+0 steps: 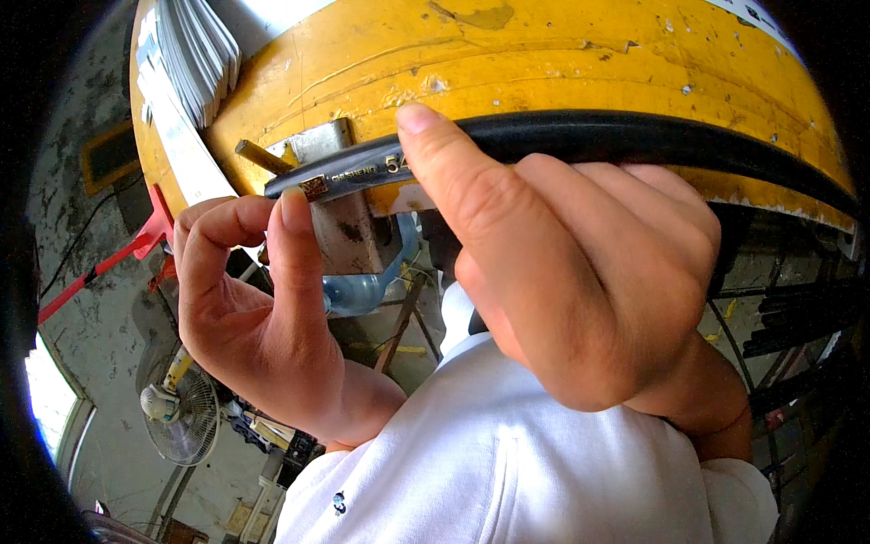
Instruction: The person repeatedly picks up black rods from a pile, peels small rectangular labels from a sheet, and applies them to the rods. After applying each label, the person smooths it with a finger and places the labeled rod into a separate pile.
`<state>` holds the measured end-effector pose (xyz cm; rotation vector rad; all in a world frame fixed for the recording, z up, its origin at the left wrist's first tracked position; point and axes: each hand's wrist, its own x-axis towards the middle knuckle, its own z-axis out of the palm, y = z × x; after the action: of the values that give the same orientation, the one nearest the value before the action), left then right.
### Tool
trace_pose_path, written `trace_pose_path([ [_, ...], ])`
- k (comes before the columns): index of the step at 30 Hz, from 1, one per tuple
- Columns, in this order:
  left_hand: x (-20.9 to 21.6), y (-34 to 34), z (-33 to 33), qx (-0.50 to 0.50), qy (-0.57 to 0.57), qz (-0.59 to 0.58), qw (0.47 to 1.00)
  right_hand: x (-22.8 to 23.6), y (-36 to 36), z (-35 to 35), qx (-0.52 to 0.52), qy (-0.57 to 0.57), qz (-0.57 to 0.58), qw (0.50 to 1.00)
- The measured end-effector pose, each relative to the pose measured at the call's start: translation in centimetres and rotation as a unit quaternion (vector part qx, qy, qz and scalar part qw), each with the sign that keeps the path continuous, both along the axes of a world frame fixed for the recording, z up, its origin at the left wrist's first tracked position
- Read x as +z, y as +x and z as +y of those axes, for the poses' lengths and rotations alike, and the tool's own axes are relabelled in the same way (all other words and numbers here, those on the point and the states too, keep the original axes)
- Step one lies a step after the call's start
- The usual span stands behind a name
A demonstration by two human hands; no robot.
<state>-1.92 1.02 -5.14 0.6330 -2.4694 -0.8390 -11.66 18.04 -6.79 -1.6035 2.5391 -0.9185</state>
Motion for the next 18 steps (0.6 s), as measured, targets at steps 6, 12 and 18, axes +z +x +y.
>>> trace_pose_path([
  [6,-0.07,-0.06,-0.04,-0.003,0.008,-0.003,1.000,0.19,-0.13,0.09,0.005,0.012,-0.008,1.000],
  [12,-0.19,-0.11,-0.15,-0.013,0.013,0.001,1.000,0.38,-0.13,0.12,0.002,0.020,-0.015,1.000],
  [18,-0.12,0.03,-0.43,-0.014,0.019,-0.017,1.000,0.58,-0.21,0.05,0.012,0.033,-0.014,0.999],
])
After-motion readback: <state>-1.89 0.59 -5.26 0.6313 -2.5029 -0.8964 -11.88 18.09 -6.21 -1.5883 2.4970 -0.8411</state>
